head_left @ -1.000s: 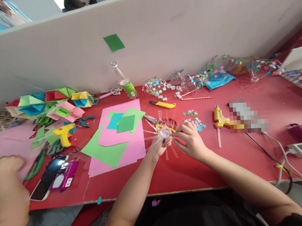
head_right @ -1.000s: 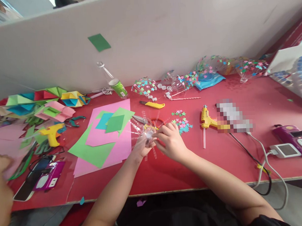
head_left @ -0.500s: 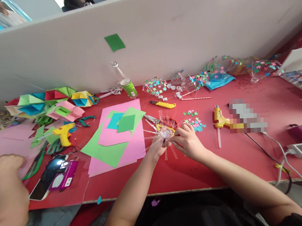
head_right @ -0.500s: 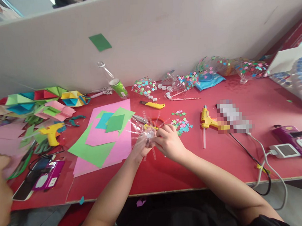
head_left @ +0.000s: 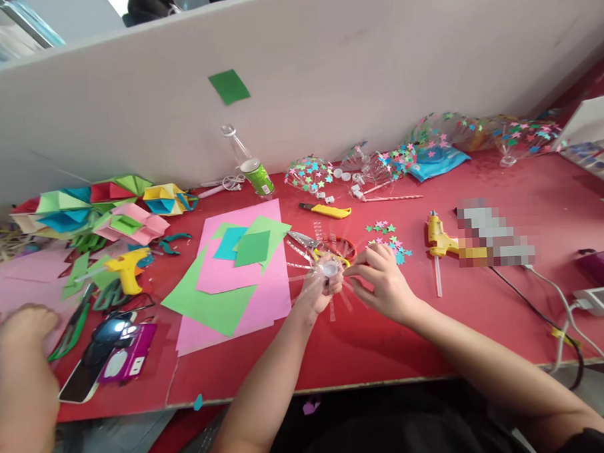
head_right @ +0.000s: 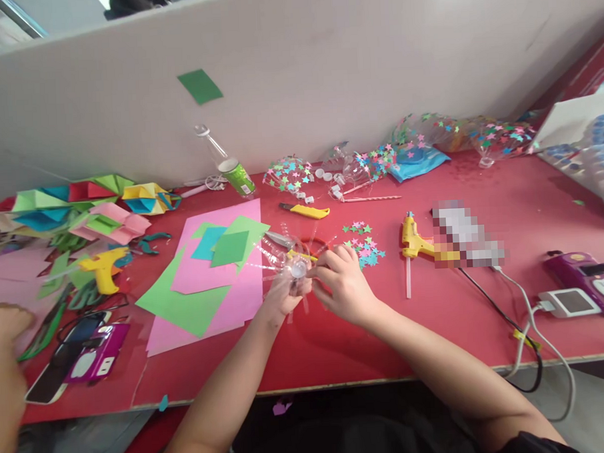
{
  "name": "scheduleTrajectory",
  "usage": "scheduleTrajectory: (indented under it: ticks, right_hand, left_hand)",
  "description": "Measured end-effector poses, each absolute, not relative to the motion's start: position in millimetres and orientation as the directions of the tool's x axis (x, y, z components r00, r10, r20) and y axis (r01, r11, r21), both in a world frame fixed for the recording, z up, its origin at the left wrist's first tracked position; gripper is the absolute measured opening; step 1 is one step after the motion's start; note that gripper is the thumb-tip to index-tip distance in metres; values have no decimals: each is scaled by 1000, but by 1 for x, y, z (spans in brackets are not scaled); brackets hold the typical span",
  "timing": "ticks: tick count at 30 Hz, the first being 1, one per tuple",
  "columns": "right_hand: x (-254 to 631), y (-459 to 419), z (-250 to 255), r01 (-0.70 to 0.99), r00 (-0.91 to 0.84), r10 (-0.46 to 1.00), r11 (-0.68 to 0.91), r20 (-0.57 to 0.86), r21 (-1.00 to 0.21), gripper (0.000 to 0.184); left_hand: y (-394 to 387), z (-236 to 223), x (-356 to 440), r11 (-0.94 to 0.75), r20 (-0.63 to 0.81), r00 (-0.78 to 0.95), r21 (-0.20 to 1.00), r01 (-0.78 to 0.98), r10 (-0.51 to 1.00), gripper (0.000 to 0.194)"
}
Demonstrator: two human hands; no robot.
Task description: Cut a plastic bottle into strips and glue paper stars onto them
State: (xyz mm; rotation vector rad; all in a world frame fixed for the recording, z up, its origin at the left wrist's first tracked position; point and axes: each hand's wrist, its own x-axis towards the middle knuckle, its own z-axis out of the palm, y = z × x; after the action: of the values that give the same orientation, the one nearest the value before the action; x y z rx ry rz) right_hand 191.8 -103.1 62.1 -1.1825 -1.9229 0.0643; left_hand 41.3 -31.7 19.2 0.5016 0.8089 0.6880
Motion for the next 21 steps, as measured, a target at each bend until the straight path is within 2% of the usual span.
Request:
scheduleTrajectory:
  ticks: [5, 10, 21]
  right_hand:
    - [202, -105, 72, 654, -30, 718, 540, 695, -530, 19]
    - [209, -103, 75, 621, 48, 755, 490, 654, -612, 22]
    - [211, -98, 74, 662, -13, 742, 509, 670, -550, 16]
  left_hand:
    - [-29, 23, 39, 702, -454, 578, 632, -328, 678, 37]
    - [-31, 27, 39, 696, -455, 573, 643, -318, 682, 36]
    - [-30, 25, 38, 684, -434, 602, 676, -274, 670, 36]
